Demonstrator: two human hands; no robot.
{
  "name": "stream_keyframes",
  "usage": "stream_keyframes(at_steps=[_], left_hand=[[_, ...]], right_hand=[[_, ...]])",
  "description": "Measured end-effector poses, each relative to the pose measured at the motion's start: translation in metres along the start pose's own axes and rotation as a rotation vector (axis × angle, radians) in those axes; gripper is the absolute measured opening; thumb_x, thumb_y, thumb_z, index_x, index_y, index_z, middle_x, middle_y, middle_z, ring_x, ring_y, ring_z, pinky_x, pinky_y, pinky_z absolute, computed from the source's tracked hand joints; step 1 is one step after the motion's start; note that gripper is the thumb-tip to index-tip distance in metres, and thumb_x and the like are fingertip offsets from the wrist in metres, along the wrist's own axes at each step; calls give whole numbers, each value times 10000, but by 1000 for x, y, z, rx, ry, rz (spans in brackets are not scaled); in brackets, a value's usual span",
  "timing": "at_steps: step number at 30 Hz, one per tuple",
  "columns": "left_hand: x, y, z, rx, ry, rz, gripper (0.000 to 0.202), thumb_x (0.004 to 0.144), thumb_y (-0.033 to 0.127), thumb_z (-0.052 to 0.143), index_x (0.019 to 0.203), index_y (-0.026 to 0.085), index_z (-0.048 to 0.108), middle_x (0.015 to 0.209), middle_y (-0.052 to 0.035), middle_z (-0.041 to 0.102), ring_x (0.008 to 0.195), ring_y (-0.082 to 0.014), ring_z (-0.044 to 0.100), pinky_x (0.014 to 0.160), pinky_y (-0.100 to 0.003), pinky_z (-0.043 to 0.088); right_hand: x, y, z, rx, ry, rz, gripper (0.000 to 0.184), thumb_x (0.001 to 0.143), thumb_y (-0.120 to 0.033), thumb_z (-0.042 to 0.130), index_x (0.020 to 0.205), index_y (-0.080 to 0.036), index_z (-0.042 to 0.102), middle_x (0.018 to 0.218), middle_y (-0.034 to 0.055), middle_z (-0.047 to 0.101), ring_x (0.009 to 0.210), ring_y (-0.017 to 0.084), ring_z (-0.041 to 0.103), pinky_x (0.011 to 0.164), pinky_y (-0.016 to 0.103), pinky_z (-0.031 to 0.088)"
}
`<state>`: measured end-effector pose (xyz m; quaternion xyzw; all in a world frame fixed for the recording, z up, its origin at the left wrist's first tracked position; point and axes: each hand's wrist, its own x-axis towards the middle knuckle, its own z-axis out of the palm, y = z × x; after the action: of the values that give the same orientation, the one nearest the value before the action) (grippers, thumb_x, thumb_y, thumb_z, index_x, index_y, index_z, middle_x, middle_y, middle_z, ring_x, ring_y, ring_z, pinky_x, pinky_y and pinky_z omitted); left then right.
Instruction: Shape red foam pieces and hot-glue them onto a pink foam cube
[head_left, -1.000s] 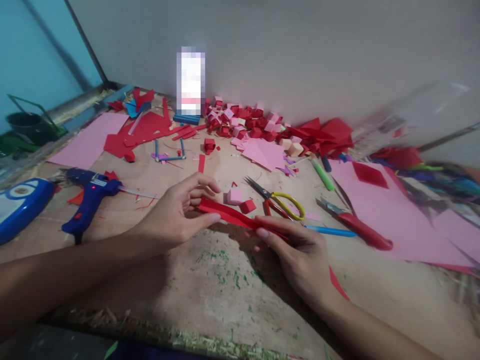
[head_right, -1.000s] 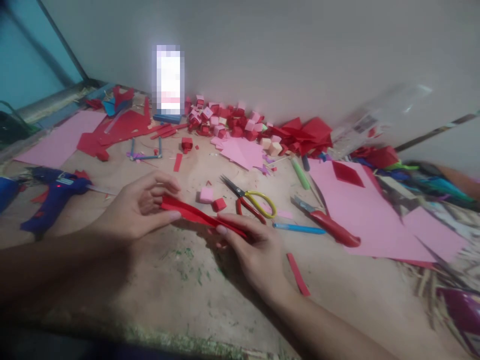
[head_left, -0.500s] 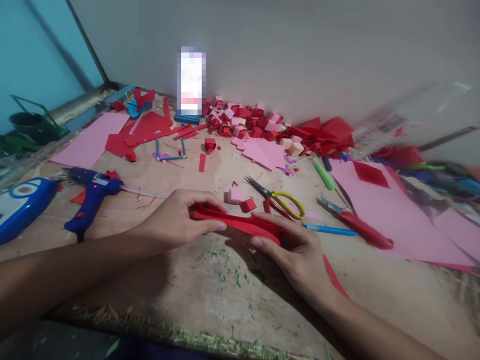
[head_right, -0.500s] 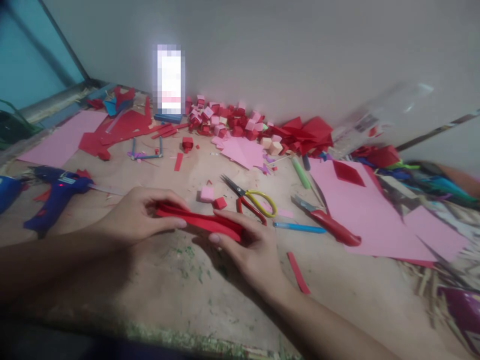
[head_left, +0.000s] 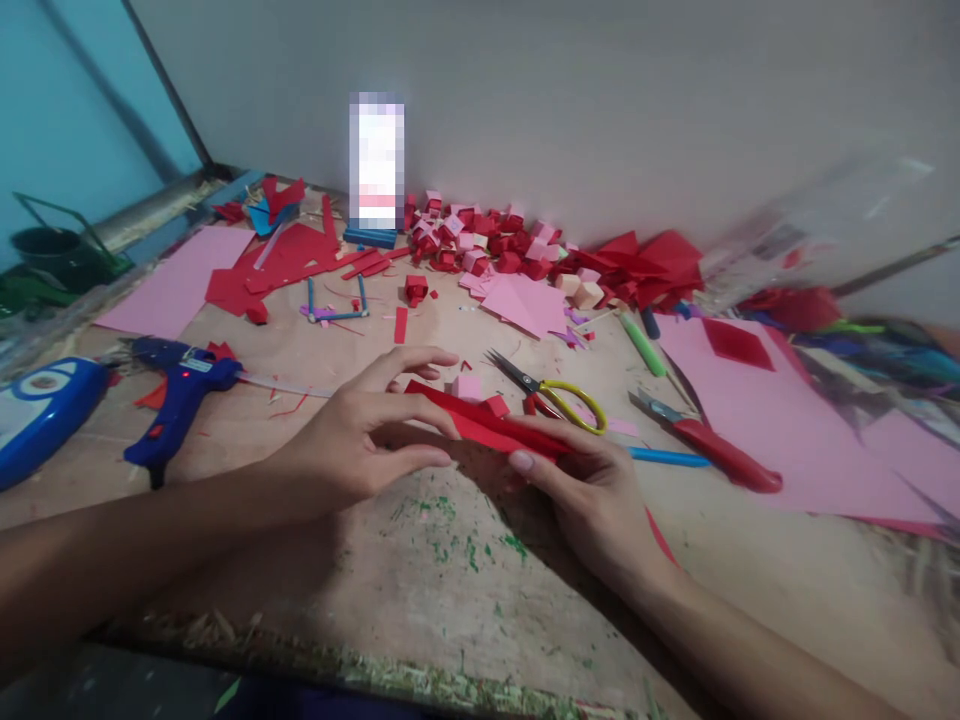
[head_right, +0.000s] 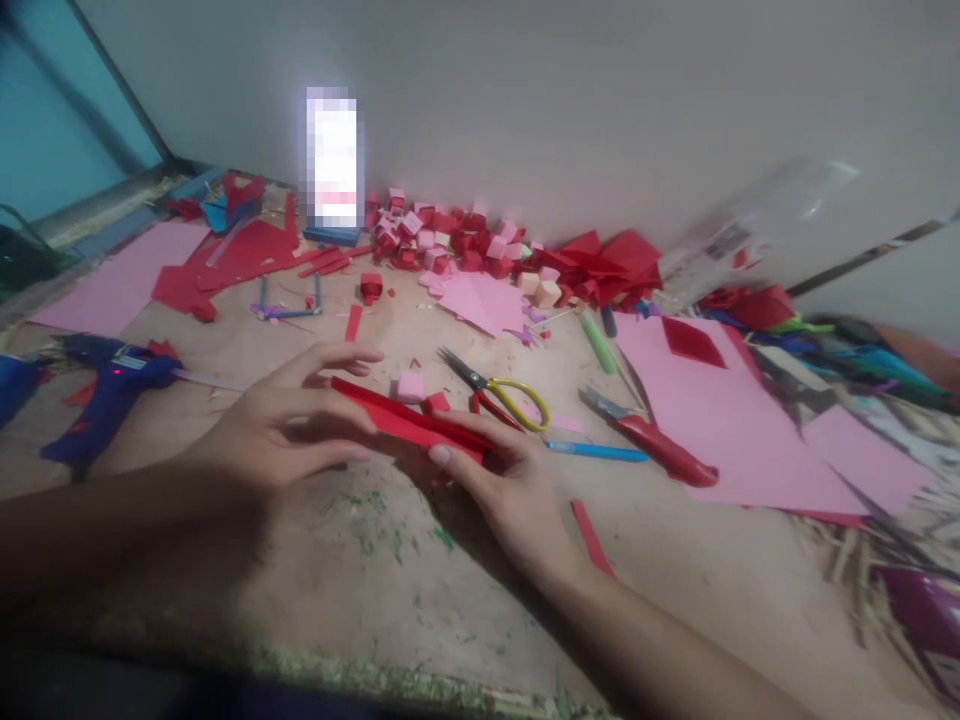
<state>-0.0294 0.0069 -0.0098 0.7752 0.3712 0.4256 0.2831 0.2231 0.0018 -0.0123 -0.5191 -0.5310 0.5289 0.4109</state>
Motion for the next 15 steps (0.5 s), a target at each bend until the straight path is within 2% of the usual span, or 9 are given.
stream_keyframes(at_steps=[4,10,15], left_hand=[[0,-1,2,15,-23,14,164,873,141,764,1014,214,805,1428,-91,581,1300,-216,590,1116,-337,512],[-1,-6,5,-55,0,48,104,891,148,753,941,205,824,1321,-84,667,1074,-164,674,970,-285,582],[-2,-6,5,-29,-32,117,105,885,174,769,968,223,812,1355,-72,652,1117,-175,667,995,-305,580]], right_hand=[[1,-1,0,14,-31,-14,203,791,-298,873,991,-294,838,774,-15,791,575,82,666,553,167,541],[0,-4,4,78,-83,-13,156,807,-224,841,957,-266,838,832,18,825,676,121,755,647,185,599],[-1,-5,6,174,-107,75,137,874,-297,794,975,-212,826,739,56,812,628,152,759,612,220,604]])
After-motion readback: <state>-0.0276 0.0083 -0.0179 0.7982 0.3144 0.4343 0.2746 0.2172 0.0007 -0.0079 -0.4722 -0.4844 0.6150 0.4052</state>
